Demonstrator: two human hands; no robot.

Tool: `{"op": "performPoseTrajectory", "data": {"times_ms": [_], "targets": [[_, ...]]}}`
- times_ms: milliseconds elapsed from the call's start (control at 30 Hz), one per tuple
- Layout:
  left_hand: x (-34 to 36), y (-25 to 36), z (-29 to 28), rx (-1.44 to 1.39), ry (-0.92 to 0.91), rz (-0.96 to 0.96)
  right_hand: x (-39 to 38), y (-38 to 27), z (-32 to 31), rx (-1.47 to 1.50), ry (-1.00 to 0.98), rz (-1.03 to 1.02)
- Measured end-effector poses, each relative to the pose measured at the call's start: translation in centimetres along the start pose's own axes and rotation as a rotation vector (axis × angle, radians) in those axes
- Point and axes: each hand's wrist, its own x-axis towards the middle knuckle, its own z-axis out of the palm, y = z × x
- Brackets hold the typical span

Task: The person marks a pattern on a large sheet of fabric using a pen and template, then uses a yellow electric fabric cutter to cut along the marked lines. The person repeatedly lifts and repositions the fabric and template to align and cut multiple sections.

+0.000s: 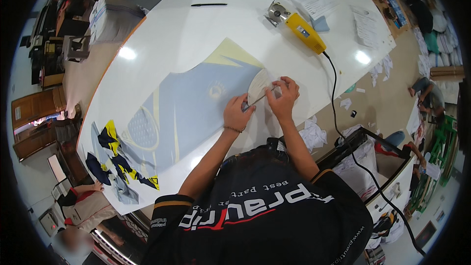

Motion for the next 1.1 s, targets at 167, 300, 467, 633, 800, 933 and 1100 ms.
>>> {"op": "performPoseTrajectory", "data": {"times_ms": [167,300,467,633,800,933,1100], "targets": [[-0.18,-0.54,-0.20,-0.074,-0.033,-0.049,0.08,-0.14,0.01,-0.009,-0.004,0.002],[-0.16,-0.31,-0.46,-0.081,-0.037,-0.030,0.07,0.14,0.12,-0.005,-0.005,-0.002],[-0.39,-0.50,-0.30,-0.102,-0.036,-0.026,0.15,-0.22,-0.15,0.009,-0.017,-0.001],[-0.54,-0.59,-0.09,-0.110,0.005,0.003,0.07,0.03,0.04,0.006,-0.016,0.003],[-0.51,-0.84,0.09,-0.077,0.006,0.017,0.07,0.05,0.11,0.004,-0.015,0.002],[-0.47,-0.64,-0.11,-0.058,0.001,0.024,0.06,0.03,0.05,0.004,-0.013,0.003],[-0.61,-1.07,0.22,-0.100,0.019,0.017,0.09,-0.05,-0.02,-0.003,-0.014,0.000]]}}
